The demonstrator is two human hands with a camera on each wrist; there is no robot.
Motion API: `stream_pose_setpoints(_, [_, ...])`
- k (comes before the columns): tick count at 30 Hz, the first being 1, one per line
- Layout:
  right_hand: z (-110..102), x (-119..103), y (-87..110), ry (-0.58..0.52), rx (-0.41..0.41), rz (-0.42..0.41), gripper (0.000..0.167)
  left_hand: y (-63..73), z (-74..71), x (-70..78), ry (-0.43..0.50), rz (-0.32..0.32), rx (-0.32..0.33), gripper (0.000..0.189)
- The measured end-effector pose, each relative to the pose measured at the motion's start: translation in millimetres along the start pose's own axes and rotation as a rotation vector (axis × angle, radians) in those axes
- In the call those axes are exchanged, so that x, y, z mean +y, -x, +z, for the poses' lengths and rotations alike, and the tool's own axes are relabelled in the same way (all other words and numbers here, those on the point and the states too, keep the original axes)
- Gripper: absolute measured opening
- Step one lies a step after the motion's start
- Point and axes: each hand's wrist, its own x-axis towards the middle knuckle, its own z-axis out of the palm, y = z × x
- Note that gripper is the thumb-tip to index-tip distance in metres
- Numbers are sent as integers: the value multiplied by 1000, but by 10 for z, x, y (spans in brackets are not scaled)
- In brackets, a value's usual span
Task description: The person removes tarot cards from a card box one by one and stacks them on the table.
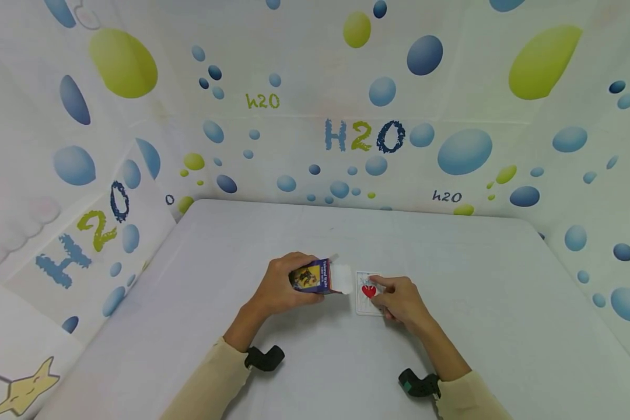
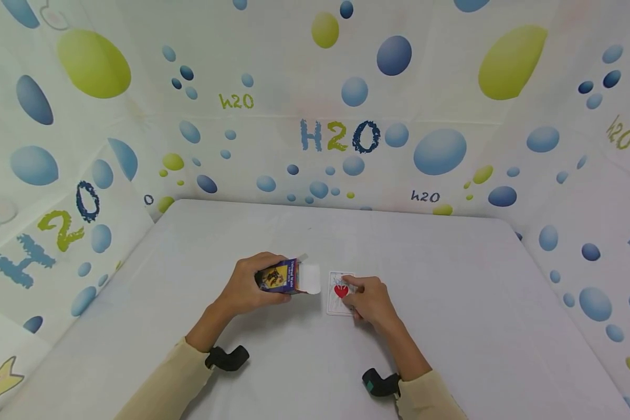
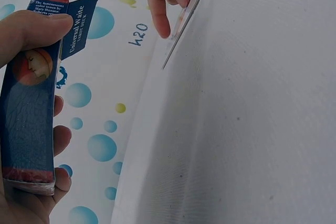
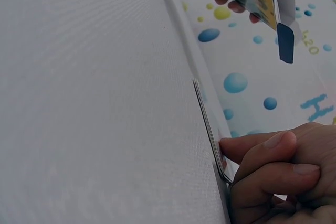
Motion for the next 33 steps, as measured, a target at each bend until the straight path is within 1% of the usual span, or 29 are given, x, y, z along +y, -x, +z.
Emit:
stream_pose_setpoints(9, [-27,-7,5,-62,-28,-8,53,8,9,-9,-7,2,5,69])
stream_pose_setpoints(13, [-32,-66,22,-75,4,-52,47,-7,22,0,-11,20,-7,69])
stream_pose_setpoints(16, [-22,-156,48,-124,44,-112,38,-15,41,13,-24,24,-20,69])
stream_pose_setpoints(18, [-7,-230,81,-176,60,-164,31,-11,55,32,-35,23,-26,69])
stream_pose_setpoints(21, [9,-347,157,-240,74,-262,23,-16,83,73,-50,16,-34,67])
stream_pose_setpoints(23, [22,-415,213,-253,77,-330,20,-18,101,109,-54,16,-41,66])
stream_pose_setpoints(25, [39,-470,263,-245,76,-373,18,-23,123,137,-56,18,-51,64])
stream_pose_setpoints(27, [58,-510,303,-214,70,-394,14,-27,144,165,-56,28,-62,63])
stream_pose_setpoints(29, [82,-540,333,-170,55,-393,12,-27,160,190,-58,44,-67,62])
stream_pose_setpoints(31, [107,-558,355,-131,33,-374,13,-27,178,199,-59,65,-67,63])
stream_pose_setpoints(33, [130,-566,364,-118,9,-355,15,-30,190,208,-52,83,-68,63])
